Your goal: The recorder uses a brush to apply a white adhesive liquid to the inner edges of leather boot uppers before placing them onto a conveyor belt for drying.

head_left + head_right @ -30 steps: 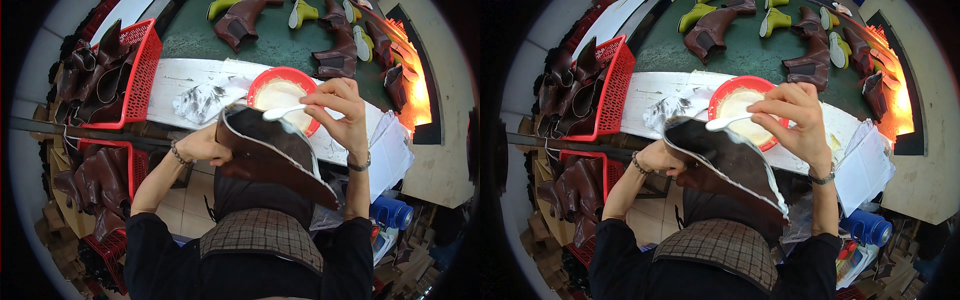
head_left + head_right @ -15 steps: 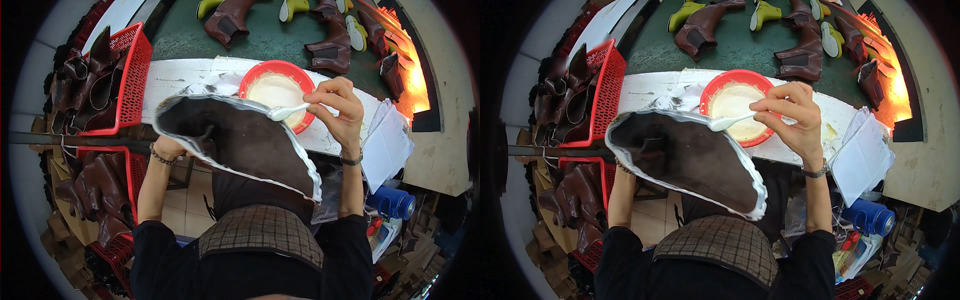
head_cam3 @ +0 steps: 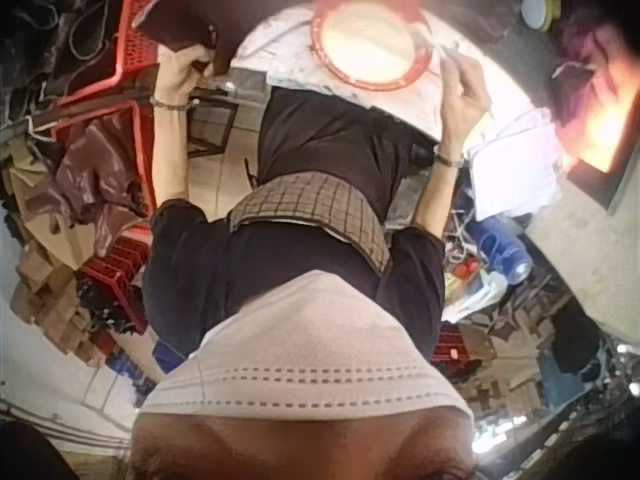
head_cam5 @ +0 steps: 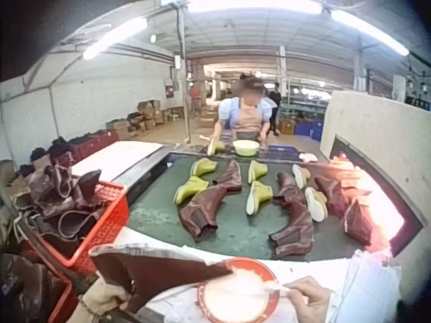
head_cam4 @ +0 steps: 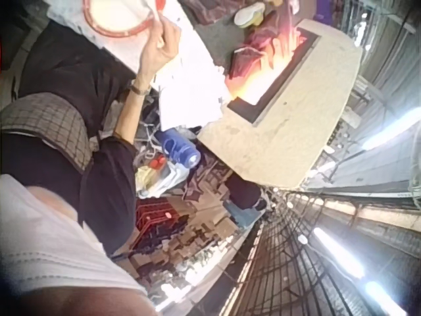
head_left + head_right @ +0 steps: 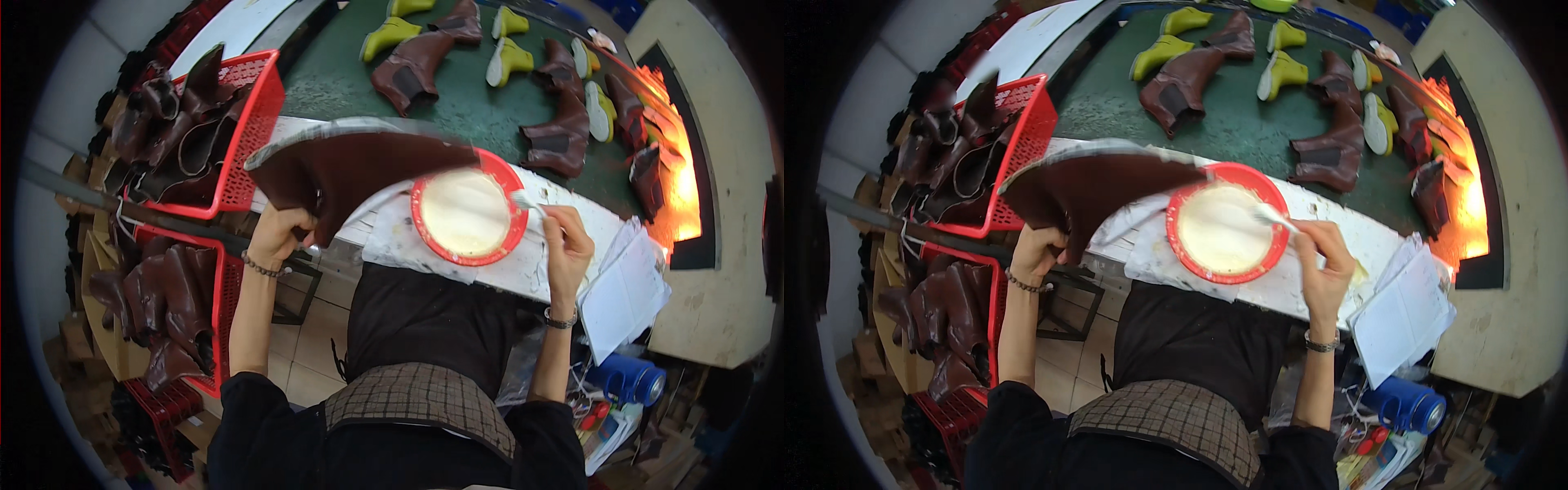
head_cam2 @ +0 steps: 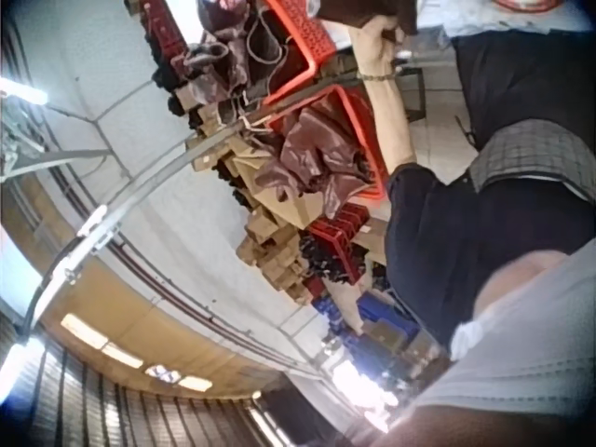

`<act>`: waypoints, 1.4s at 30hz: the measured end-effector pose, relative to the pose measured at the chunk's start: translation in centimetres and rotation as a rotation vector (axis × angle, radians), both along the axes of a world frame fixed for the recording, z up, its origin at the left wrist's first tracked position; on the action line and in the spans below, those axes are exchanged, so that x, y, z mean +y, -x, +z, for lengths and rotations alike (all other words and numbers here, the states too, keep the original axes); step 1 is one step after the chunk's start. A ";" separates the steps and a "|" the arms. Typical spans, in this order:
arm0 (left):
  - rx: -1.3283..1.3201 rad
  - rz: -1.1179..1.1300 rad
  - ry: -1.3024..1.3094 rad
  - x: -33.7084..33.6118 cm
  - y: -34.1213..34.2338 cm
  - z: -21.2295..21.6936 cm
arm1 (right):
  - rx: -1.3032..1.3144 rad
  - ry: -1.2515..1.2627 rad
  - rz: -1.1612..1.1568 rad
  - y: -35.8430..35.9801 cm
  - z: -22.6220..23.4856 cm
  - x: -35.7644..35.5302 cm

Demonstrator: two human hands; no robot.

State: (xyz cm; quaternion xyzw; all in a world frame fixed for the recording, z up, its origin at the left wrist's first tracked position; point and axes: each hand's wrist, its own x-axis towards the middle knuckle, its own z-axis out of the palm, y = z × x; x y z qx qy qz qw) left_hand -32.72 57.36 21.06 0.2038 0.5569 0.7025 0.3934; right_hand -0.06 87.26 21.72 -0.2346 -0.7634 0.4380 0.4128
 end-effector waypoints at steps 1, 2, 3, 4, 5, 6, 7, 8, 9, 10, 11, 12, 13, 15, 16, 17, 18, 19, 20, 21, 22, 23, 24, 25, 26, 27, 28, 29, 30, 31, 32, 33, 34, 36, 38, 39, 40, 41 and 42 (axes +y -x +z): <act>-0.057 0.055 -0.044 0.3 0.0 0.5 | 0.044 0.096 -0.117 -0.1 -1.0 0.8; -0.111 0.089 -0.059 1.6 -0.8 2.4 | -0.001 0.050 -0.159 -1.1 -2.5 2.1; -0.159 -0.007 -0.144 1.6 0.5 1.8 | -0.036 0.005 -0.196 -1.8 -4.2 3.1; -0.251 0.044 -0.153 2.3 1.0 2.1 | -0.083 -0.001 -0.223 -2.5 -6.0 3.8; -0.347 0.088 -0.163 3.2 1.5 2.3 | -0.131 -0.010 -0.257 -2.9 -7.6 4.1; -0.432 0.028 -0.205 3.2 3.0 1.6 | -0.121 -0.018 -0.240 -2.9 -8.9 3.9; -0.423 0.031 -0.219 3.8 3.6 1.5 | -0.162 -0.132 -0.252 -3.2 -9.8 3.9; -0.453 0.066 -0.276 4.4 4.2 1.4 | -0.202 -0.244 -0.267 -3.0 -10.0 3.9; -0.485 0.095 -0.333 5.2 4.9 1.3 | -0.192 -0.254 -0.269 -2.9 -10.2 4.0; -0.464 0.082 -0.354 5.6 6.1 0.9 | -0.217 -0.271 -0.281 -2.6 -9.9 3.7; -0.455 0.074 -0.361 6.0 7.5 0.2 | -0.240 -0.285 -0.292 -2.1 -9.7 3.3; -0.472 0.151 -0.368 6.6 9.1 -0.9 | -0.230 -0.291 -0.302 -1.9 -9.7 3.2; -0.488 0.229 -0.376 7.3 10.9 -1.9 | -0.241 -0.304 -0.285 -1.7 -9.7 3.3; -0.493 0.226 -0.363 9.8 13.6 -3.0 | -0.249 -0.323 -0.287 -1.5 -9.7 3.3; -0.493 0.252 -0.369 11.6 14.6 -3.3 | -0.274 -0.321 -0.293 -1.6 -9.5 3.4; -0.486 0.285 -0.375 13.1 15.7 -3.5 | -0.293 -0.316 -0.291 -1.6 -9.4 3.5; -0.398 0.310 -0.335 14.8 17.1 -3.6 | -0.278 -0.314 -0.301 -1.6 -9.7 3.6; -0.398 0.289 -0.344 16.8 18.4 -3.4 | -0.274 -0.322 -0.321 -1.7 -9.7 3.7; -0.227 0.312 -0.282 18.8 19.6 -3.3 | -0.289 -0.302 -0.323 -1.9 -9.4 3.6; -0.055 0.331 -0.223 20.9 20.8 -3.0 | -0.304 -0.282 -0.329 -2.1 -9.0 3.5; 0.118 0.346 -0.154 22.8 22.4 -3.1 | -0.318 -0.279 -0.331 -2.3 -8.5 3.3; 0.238 0.405 -0.067 24.4 24.5 -3.9 | -0.326 -0.276 -0.335 -2.1 -8.2 3.2; 0.385 0.404 -0.005 25.3 27.4 -5.0 | -0.312 -0.291 -0.344 -2.0 -8.5 3.2; 0.509 0.447 0.066 26.5 29.6 -6.0 | -0.320 -0.270 -0.344 -1.9 -8.6 3.2; 0.812 0.551 0.115 23.9 35.7 -7.9 | -0.294 -0.251 -0.278 -0.7 -8.4 3.4; 1.025 0.592 0.296 27.3 35.3 -8.7 | -0.340 -0.244 -0.303 -1.1 -7.9 3.2; 1.134 0.576 0.298 28.4 36.0 -8.7 | -0.342 -0.252 -0.331 -1.2 -7.5 3.1; 1.241 0.569 0.307 29.2 36.7 -8.8 | -0.350 -0.259 -0.320 -1.2 -7.1 3.0; 1.235 0.569 0.298 30.2 37.3 -9.1 | -0.359 -0.265 -0.296 -1.1 -7.2 3.0; 1.351 0.481 0.461 30.7 37.1 -9.2 | -0.373 -0.269 -0.284 -1.1 -7.4 2.9; 1.452 0.393 0.646 30.5 36.9 -9.5 | -0.378 -0.264 -0.318 -1.3 -7.4 2.8; 1.386 0.221 0.839 26.7 38.9 -10.5 | -0.388 -0.230 -0.242 -0.4 -7.9 3.4; 1.377 0.264 0.922 27.7 37.1 -10.9 | -0.413 -0.238 -0.248 -0.5 -8.2 3.3; 1.390 0.288 0.840 29.2 34.7 -9.9 | -0.408 -0.270 -0.247 -1.4 -9.4 3.4; 1.484 0.457 0.518 29.8 32.0 -7.4 | -0.410 -0.250 -0.114 -2.9 -11.5 3.3; 1.475 0.428 0.279 30.5 28.7 -5.3 | -0.350 -0.130 -0.278 -4.3 -12.9 3.7; 1.409 0.434 0.018 29.7 25.1 -3.3 | -0.278 -0.006 -0.444 -4.4 -13.9 4.1; 1.391 0.508 -0.068 28.0 21.5 -2.3 | -0.294 0.002 -0.368 -4.0 -13.9 4.2; 1.405 0.464 -0.097 24.7 17.9 -0.9 | -0.356 -0.049 -0.405 -3.5 -12.9 4.0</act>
